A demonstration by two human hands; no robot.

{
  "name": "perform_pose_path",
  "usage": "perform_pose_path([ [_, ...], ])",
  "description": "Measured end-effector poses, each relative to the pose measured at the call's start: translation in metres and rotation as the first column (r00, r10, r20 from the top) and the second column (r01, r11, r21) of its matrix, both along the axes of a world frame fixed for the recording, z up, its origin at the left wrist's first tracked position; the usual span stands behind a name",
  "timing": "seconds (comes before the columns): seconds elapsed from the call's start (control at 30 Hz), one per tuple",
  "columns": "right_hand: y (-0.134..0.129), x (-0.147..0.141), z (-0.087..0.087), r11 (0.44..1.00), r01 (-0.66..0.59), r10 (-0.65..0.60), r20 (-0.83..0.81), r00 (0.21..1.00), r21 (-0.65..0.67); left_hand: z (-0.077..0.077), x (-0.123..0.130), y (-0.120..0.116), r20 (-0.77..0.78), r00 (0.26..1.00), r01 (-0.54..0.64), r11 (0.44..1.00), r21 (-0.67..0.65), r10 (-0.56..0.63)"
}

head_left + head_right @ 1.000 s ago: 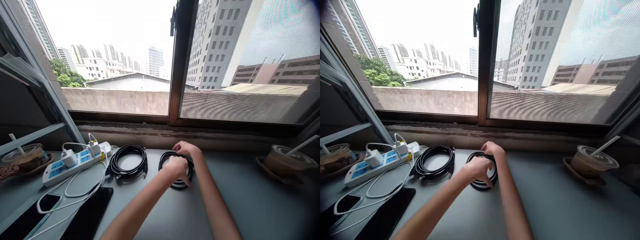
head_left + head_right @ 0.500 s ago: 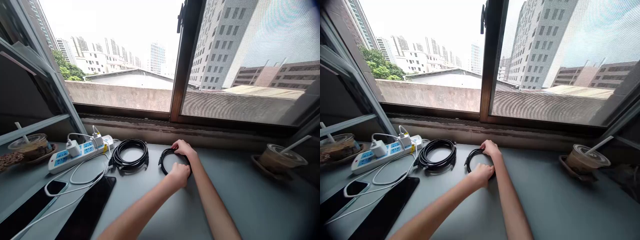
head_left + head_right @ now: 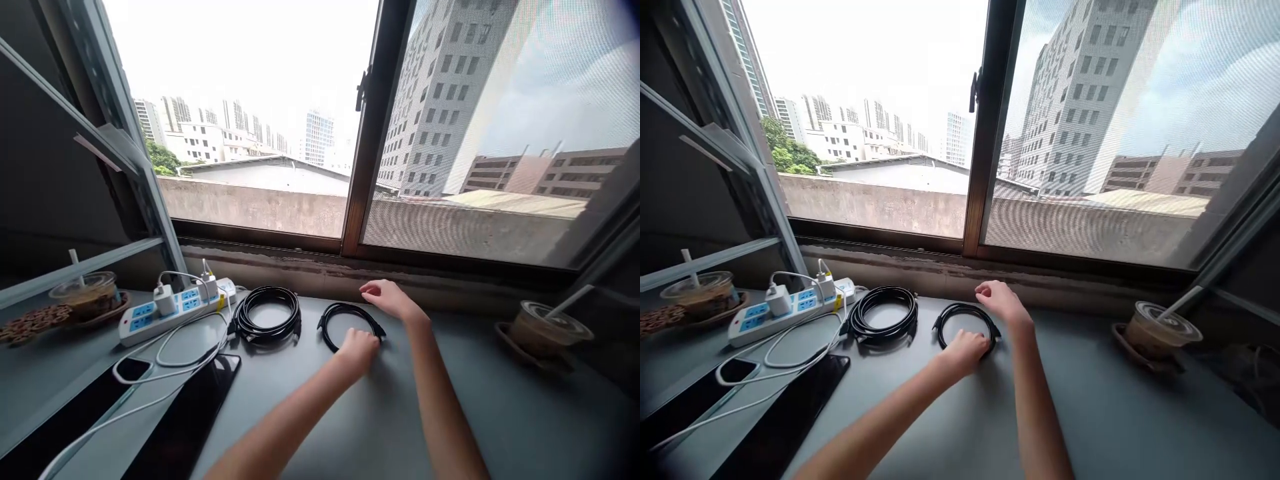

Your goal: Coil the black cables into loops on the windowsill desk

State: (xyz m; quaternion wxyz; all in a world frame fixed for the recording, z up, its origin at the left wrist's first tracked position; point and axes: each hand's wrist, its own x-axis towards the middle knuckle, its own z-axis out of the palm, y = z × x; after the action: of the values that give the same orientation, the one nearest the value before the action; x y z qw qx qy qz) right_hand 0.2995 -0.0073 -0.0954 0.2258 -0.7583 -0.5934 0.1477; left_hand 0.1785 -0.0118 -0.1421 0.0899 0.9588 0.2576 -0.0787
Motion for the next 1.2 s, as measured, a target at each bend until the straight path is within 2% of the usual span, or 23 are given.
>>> perform_pose_path([
  [0.1,-0.021,-0.001,0.023,0.992,-0.027,0.032,-0.036,0.999,0.122,0.012,-0.009,0.011,0.057,0.998,-0.03,1.0,-0.01,0.03],
  [0.2,-0.042,-0.005,0.043,0.963,-0.027,0.048,-0.072,0.996,0.268,0.03,-0.027,0.032,0.157,0.979,-0.138,0.99,0.018,0.133],
  [0.3,-0.061,-0.007,0.058,0.929,-0.024,0.07,-0.111,0.991,0.37,0.048,-0.05,0.056,0.246,0.921,-0.329,0.941,0.075,0.302],
  [0.4,-0.067,-0.004,0.063,0.913,-0.007,0.058,-0.112,0.992,0.409,0.06,-0.072,0.075,0.293,0.852,-0.477,0.874,0.092,0.434],
  [0.5,-0.051,0.005,0.05,0.943,0.006,0.029,-0.102,0.994,0.332,0.065,-0.089,0.09,0.308,0.792,-0.572,0.817,0.07,0.527],
  [0.6,-0.016,0.01,0.017,0.987,-0.042,0.053,-0.064,0.997,0.158,0.064,-0.099,0.101,0.303,0.727,-0.658,0.752,0.046,0.617],
  [0.73,0.026,0.002,-0.031,0.994,-0.073,0.075,-0.026,0.997,0.075,0.058,-0.1,0.11,0.289,0.656,-0.727,0.686,-0.006,0.698],
  [0.83,0.041,-0.009,-0.052,0.992,-0.122,0.121,0.018,0.992,0.037,0.056,-0.099,0.115,0.296,0.63,-0.739,0.671,-0.054,0.718],
  [1.03,0.051,-0.019,-0.064,0.981,-0.185,0.189,0.075,0.979,-0.05,0.059,-0.1,0.122,0.295,0.589,-0.765,0.637,-0.097,0.753],
  [1.2,0.059,-0.023,-0.063,0.974,-0.191,0.201,0.071,0.977,-0.124,0.047,-0.086,0.127,0.158,0.61,-0.764,0.629,-0.143,0.777],
])
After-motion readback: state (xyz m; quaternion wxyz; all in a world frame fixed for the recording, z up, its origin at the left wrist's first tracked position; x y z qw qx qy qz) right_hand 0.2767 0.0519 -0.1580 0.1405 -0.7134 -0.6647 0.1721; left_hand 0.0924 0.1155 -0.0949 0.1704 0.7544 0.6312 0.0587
